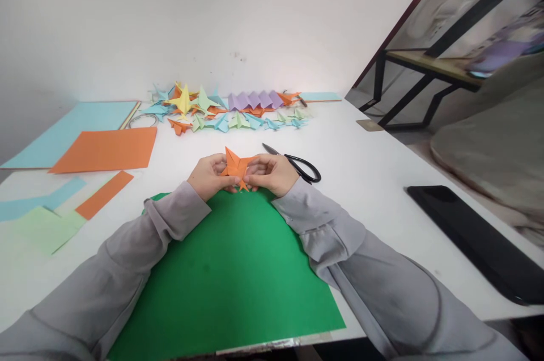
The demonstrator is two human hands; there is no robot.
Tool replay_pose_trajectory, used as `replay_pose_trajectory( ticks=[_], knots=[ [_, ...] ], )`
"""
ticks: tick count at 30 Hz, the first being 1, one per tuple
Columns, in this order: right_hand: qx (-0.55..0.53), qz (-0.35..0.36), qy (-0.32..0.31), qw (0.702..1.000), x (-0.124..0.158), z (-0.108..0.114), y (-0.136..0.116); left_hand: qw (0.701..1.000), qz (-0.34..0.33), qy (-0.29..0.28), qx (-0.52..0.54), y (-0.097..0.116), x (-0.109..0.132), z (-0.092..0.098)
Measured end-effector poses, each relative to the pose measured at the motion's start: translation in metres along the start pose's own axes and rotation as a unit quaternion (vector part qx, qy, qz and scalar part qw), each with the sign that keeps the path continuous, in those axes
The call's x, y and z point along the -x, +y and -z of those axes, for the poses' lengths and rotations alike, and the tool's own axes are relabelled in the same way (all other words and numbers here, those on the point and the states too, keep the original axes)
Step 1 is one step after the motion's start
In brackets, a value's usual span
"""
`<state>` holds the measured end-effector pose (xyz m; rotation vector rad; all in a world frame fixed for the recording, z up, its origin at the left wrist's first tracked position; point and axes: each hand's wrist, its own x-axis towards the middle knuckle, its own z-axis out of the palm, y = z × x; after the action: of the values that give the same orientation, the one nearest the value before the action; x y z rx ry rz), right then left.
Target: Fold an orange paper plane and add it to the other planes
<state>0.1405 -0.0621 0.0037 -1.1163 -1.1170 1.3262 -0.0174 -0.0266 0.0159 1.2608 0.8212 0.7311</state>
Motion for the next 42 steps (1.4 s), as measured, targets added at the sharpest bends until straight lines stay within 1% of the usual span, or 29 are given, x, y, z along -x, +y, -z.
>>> replay_pose_trajectory(
  ticks=[4, 10, 13, 18, 21, 23, 25, 28, 30, 32, 37, 42],
  knots=[
    [0.003, 0.000, -0.009, 1.000, 0.001, 0.001, 0.000, 1.000, 0.014, -0.001, 0.013, 0.001, 0.001, 0.000],
    [-0.001, -0.004, -0.028, 1.000, 0.002, 0.001, 0.000, 0.993, 0.098, -0.007, 0.071, 0.005, 0.003, 0.004],
    [0.003, 0.001, -0.029, 1.000, 0.001, 0.001, 0.000, 0.989, 0.118, -0.008, 0.084, 0.007, 0.004, 0.003],
    [-0.004, 0.011, -0.024, 1.000, 0.000, 0.002, 0.001, 0.992, 0.094, 0.019, 0.081, 0.008, 0.006, -0.002],
    [0.000, 0.026, 0.000, 1.000, 0.001, 0.003, 0.000, 0.992, 0.076, 0.040, 0.090, 0.008, 0.005, -0.004],
    [0.023, 0.058, 0.027, 0.998, 0.002, 0.003, 0.000, 0.990, 0.071, 0.067, 0.102, 0.009, 0.004, -0.004],
    [0.076, 0.106, 0.039, 0.991, 0.004, 0.001, 0.000, 0.986, 0.072, 0.094, 0.115, 0.010, 0.002, -0.004],
    [0.168, 0.182, 0.026, 0.968, 0.009, -0.002, -0.001, 0.982, 0.072, 0.111, 0.135, 0.011, 0.002, -0.004],
    [0.202, 0.213, 0.015, 0.956, 0.012, -0.004, -0.002, 0.981, 0.068, 0.110, 0.142, 0.011, 0.002, -0.006],
    [0.220, 0.228, 0.015, 0.948, 0.013, -0.005, -0.002, 0.982, 0.065, 0.099, 0.145, 0.011, 0.003, -0.008],
    [0.226, 0.218, 0.030, 0.949, 0.011, -0.003, 0.000, 0.983, 0.078, 0.071, 0.152, 0.011, 0.006, -0.012],
    [0.225, 0.242, 0.026, 0.943, 0.010, -0.002, 0.000, 0.983, 0.070, 0.068, 0.153, 0.009, 0.005, -0.012]
  ],
)
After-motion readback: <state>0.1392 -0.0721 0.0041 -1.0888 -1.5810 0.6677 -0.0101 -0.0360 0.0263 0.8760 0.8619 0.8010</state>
